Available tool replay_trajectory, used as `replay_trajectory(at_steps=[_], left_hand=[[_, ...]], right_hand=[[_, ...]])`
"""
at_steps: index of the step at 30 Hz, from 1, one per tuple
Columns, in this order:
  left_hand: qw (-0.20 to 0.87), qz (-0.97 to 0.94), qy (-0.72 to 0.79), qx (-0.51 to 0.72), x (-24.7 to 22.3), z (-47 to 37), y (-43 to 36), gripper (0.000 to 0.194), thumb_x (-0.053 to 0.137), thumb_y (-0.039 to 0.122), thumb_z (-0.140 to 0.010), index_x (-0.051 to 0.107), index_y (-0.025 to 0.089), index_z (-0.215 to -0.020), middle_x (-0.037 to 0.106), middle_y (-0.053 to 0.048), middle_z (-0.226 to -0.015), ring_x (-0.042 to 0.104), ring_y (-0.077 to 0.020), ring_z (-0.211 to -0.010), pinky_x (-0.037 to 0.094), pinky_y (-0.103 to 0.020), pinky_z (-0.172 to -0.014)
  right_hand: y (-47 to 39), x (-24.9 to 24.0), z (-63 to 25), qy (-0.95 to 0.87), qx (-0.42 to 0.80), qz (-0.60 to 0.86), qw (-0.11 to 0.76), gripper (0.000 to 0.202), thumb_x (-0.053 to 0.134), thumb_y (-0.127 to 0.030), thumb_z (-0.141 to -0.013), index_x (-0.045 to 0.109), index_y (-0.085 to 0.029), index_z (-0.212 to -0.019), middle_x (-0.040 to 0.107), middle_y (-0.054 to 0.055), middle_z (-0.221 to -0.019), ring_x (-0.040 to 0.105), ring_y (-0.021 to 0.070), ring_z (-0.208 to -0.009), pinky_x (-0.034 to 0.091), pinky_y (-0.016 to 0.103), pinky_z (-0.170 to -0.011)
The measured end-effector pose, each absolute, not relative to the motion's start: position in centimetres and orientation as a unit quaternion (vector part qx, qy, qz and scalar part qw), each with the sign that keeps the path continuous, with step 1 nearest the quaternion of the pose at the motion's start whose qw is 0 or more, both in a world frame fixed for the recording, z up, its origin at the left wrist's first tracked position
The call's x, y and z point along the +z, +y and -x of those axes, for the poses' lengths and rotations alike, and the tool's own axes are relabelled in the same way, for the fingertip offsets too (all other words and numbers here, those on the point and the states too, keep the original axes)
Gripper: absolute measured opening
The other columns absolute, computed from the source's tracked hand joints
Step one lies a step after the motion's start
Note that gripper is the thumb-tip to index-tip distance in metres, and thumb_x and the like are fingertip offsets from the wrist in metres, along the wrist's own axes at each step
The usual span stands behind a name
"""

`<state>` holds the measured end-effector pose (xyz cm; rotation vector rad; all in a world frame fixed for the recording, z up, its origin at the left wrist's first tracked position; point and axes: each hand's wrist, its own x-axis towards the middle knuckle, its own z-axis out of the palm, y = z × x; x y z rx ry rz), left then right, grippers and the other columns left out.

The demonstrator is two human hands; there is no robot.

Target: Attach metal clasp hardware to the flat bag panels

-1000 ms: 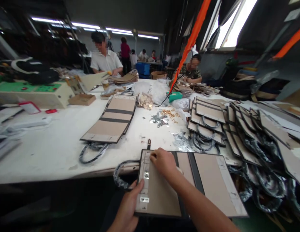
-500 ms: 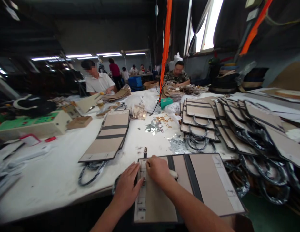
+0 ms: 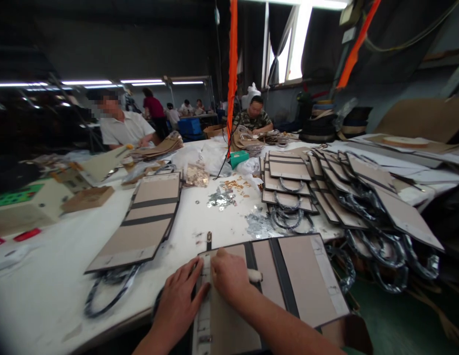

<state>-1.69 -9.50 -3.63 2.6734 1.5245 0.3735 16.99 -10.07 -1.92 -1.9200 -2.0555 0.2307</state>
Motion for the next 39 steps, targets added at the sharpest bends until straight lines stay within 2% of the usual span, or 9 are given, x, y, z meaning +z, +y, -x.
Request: replay_trajectory(at_steps=[9,13,15,18,22,27,32,35,39], left_hand=[[-0.036,-0.873,0.471,0.123,-5.0,2.0,-9.1,0.053,0.055,0.040,-0.102,0.053,0.026,-0.152,0.055,-0.013,-0.153,0.053,-0.0321,-0.134,0.044,-0.051,-0.110],[-0.023,-0.870,0.478,0.118,-4.7,1.9,-9.2,0.055,0.059,0.040,-0.100,0.052,0.027,-0.153,0.056,-0.013,-0.151,0.052,-0.0329,-0.134,0.044,-0.052,-0.110],[-0.001,-0.864,0.488,0.126,-4.4,1.9,-9.3,0.055,0.061,0.039,-0.099,0.052,0.029,-0.153,0.058,-0.011,-0.147,0.052,-0.0315,-0.133,0.044,-0.050,-0.110],[0.039,-0.857,0.496,0.135,-3.8,1.9,-9.5,0.055,0.063,0.037,-0.098,0.053,0.030,-0.152,0.061,-0.009,-0.142,0.052,-0.0297,-0.132,0.043,-0.048,-0.110],[0.082,-0.849,0.502,0.141,-3.0,1.9,-9.5,0.055,0.065,0.037,-0.096,0.055,0.030,-0.150,0.062,-0.008,-0.139,0.053,-0.0291,-0.130,0.042,-0.047,-0.110],[0.112,-0.841,0.506,0.158,-2.7,2.0,-9.6,0.057,0.069,0.038,-0.093,0.056,0.030,-0.148,0.063,-0.007,-0.136,0.053,-0.0287,-0.127,0.042,-0.046,-0.108],[0.133,-0.831,0.511,0.174,-2.5,2.0,-10.0,0.060,0.072,0.040,-0.091,0.055,0.032,-0.148,0.062,-0.005,-0.136,0.053,-0.0281,-0.128,0.041,-0.045,-0.108],[0.147,-0.828,0.508,0.186,-2.6,2.1,-10.0,0.061,0.074,0.040,-0.090,0.055,0.031,-0.147,0.062,-0.005,-0.136,0.052,-0.0278,-0.127,0.041,-0.045,-0.108],[0.154,-0.826,0.505,0.196,-2.6,2.1,-10.1,0.061,0.075,0.040,-0.089,0.056,0.029,-0.146,0.062,-0.005,-0.136,0.051,-0.0283,-0.128,0.040,-0.046,-0.108]], right_hand=[[-10.1,-1.4,-16.8,-0.754,0.093,0.639,0.123,0.016,0.056,-0.021,-0.094,0.071,-0.023,-0.097,0.072,0.004,-0.102,0.070,0.0194,-0.081,0.037,0.030,-0.064],[-9.2,-0.3,-17.9,-0.761,0.112,0.626,0.126,0.023,0.054,-0.029,-0.098,0.075,-0.024,-0.091,0.074,0.003,-0.100,0.070,0.0183,-0.082,0.040,0.028,-0.068],[-8.1,0.5,-19.9,-0.749,0.127,0.638,0.128,0.025,0.056,-0.035,-0.099,0.079,-0.027,-0.093,0.077,0.002,-0.099,0.070,0.0184,-0.087,0.043,0.027,-0.072],[-6.0,1.3,-24.4,-0.680,0.105,0.717,0.111,0.028,0.059,-0.041,-0.098,0.079,-0.031,-0.113,0.078,0.002,-0.113,0.070,0.0212,-0.103,0.046,0.028,-0.083],[-3.9,0.8,-29.4,-0.637,0.086,0.763,0.073,0.032,0.062,-0.036,-0.095,0.079,-0.025,-0.119,0.075,0.009,-0.124,0.067,0.0260,-0.114,0.046,0.032,-0.090],[-3.3,-0.6,-30.4,-0.635,0.088,0.766,0.058,0.026,0.062,-0.035,-0.095,0.083,-0.029,-0.108,0.075,0.006,-0.121,0.068,0.0251,-0.112,0.047,0.030,-0.086],[-2.8,0.1,-30.6,-0.644,0.091,0.758,0.049,0.022,0.065,-0.028,-0.089,0.084,-0.026,-0.099,0.079,0.008,-0.108,0.070,0.0267,-0.103,0.047,0.031,-0.081],[-3.1,1.6,-29.5,-0.666,0.099,0.737,0.060,0.023,0.062,-0.029,-0.093,0.083,-0.024,-0.102,0.080,0.007,-0.107,0.070,0.0248,-0.103,0.048,0.030,-0.085],[-4.4,3.4,-24.5,-0.743,0.243,0.609,0.135,0.026,0.059,-0.032,-0.095,0.081,-0.021,-0.105,0.080,0.005,-0.106,0.071,0.0203,-0.095,0.049,0.027,-0.087]])
